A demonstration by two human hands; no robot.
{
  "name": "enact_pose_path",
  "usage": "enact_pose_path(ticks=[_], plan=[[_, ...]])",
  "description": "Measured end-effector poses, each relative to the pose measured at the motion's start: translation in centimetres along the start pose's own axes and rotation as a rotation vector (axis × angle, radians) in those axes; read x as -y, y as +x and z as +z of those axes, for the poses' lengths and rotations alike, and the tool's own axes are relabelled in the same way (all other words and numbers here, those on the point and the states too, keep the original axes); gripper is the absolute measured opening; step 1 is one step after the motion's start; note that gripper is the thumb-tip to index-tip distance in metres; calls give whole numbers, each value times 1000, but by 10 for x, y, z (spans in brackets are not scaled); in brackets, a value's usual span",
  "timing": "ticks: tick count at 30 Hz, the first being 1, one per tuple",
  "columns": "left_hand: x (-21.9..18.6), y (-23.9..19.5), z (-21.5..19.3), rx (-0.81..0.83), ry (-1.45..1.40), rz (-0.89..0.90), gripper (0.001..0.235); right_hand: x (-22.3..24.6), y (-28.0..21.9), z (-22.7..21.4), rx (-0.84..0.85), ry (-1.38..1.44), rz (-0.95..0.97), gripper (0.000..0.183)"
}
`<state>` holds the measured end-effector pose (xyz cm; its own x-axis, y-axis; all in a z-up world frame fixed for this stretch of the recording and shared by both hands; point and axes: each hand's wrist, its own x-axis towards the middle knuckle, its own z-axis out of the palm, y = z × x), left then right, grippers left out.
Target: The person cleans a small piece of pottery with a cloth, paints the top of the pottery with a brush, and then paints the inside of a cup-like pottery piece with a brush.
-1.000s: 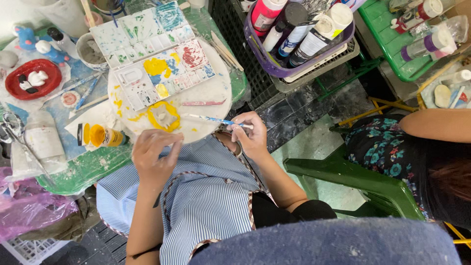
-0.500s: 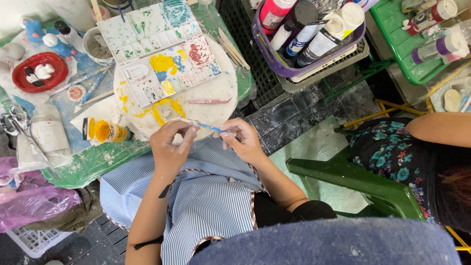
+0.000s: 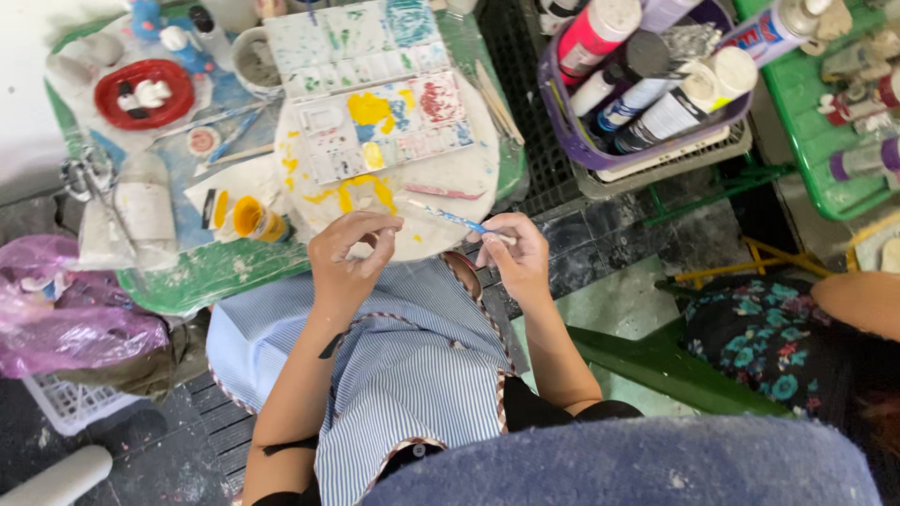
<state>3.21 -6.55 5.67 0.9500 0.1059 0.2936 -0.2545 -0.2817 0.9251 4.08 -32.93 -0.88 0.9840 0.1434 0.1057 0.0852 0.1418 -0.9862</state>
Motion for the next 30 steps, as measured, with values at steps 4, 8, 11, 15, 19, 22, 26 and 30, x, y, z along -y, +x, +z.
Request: enact_pose_path(ticks=[4,8,11,15,19,22,26,30], plan=[[7,-3,-9,-81,-56,-49,13,-1,8,13,59,52,-34,14],[24,-14,-15,-133,-265,-166,16,-3,12,23,101,25,-25,14],[34,-22,-21,-108,-373,-138,16,-6,15,30,106,40,-7,15],[40,-26,-24,-93,-553,-249,13,-10,16,36,108,31,6,13],[44,-28,-27,-89,-598,-303,15,-11,17,40,72,19,40,10],[44,-31,-25,-107,-590,-243,15,-13,21,43,39,71,52,10],[42,-36,-29,-134,-477,-147,21,-16,25,45,32,125,59,9],[42,-40,-32,-173,-459,-131,21,-18,27,52,83,149,39,11]])
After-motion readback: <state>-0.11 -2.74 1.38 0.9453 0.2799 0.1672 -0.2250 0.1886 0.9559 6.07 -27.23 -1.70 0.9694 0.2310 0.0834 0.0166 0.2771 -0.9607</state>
